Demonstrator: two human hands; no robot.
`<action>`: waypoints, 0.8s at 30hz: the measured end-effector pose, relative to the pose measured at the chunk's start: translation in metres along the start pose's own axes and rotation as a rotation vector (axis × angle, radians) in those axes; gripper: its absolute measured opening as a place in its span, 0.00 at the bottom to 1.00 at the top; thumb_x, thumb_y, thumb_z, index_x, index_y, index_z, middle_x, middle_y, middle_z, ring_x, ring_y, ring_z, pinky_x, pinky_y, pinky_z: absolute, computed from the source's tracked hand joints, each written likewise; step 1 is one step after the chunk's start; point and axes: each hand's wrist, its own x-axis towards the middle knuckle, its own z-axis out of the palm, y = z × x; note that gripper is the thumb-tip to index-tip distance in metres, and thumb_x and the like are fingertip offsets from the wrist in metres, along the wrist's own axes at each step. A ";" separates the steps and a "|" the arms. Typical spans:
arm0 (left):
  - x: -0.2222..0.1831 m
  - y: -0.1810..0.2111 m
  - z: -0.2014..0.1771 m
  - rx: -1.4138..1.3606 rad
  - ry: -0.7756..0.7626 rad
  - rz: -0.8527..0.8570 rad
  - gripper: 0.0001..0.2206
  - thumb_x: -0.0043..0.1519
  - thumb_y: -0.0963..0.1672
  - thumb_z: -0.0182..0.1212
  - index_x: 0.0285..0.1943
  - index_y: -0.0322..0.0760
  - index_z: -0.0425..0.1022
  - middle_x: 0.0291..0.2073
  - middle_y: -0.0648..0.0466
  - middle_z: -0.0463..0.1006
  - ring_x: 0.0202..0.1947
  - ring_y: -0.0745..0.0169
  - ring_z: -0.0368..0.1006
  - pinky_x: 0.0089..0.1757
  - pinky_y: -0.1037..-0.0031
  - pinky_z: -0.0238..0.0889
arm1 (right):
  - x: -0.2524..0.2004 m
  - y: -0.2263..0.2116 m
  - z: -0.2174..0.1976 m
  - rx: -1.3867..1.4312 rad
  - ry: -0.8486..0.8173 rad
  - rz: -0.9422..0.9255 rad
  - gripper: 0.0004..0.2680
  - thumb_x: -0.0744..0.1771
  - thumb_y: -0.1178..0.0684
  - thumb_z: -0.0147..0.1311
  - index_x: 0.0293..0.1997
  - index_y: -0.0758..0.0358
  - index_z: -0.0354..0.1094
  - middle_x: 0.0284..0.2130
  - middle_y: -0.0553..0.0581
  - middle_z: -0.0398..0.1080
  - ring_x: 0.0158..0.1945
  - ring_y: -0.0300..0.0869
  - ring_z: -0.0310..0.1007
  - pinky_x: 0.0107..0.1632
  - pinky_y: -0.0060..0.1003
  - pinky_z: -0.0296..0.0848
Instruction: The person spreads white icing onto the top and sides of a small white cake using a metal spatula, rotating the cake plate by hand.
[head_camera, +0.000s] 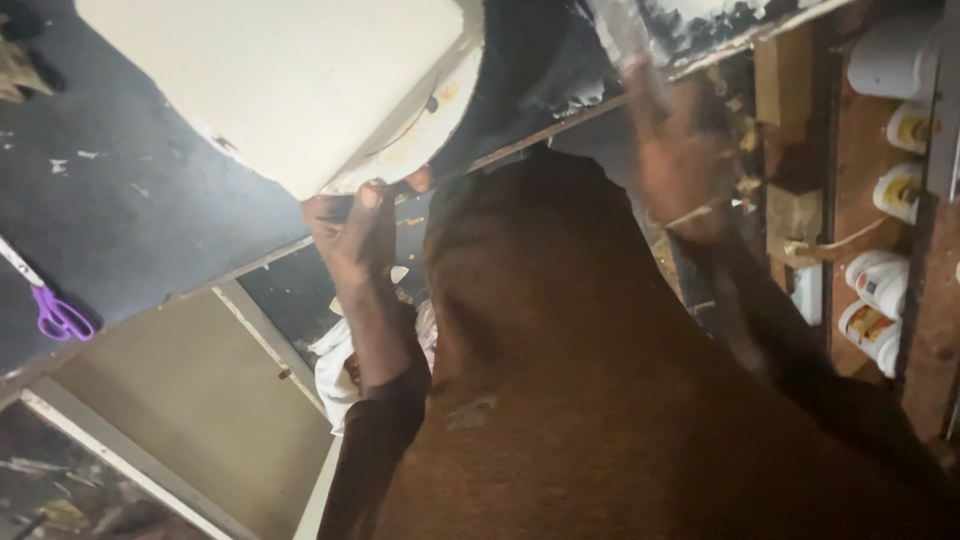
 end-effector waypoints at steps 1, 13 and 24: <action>0.000 0.002 0.001 0.008 -0.011 -0.006 0.16 0.67 0.38 0.63 0.62 0.21 0.71 0.47 0.37 0.79 0.41 0.47 0.76 0.45 0.59 0.69 | -0.010 -0.009 0.011 0.135 -0.050 -0.081 0.24 0.70 0.60 0.51 0.79 0.51 0.53 0.41 0.63 0.66 0.27 0.42 0.70 0.20 0.35 0.73; 0.000 0.007 0.000 0.017 -0.016 -0.017 0.17 0.67 0.39 0.63 0.64 0.21 0.71 0.49 0.37 0.78 0.42 0.48 0.75 0.46 0.59 0.69 | -0.012 0.057 0.025 1.169 0.198 0.016 0.22 0.75 0.64 0.41 0.82 0.53 0.43 0.45 0.62 0.75 0.37 0.41 0.75 0.39 0.31 0.81; 0.004 0.016 0.001 0.020 -0.019 -0.068 0.20 0.67 0.39 0.65 0.66 0.20 0.70 0.50 0.35 0.78 0.41 0.47 0.76 0.46 0.60 0.69 | -0.042 -0.015 0.028 1.010 -0.084 -0.054 0.21 0.71 0.64 0.50 0.75 0.61 0.55 0.51 0.73 0.68 0.34 0.43 0.76 0.32 0.35 0.81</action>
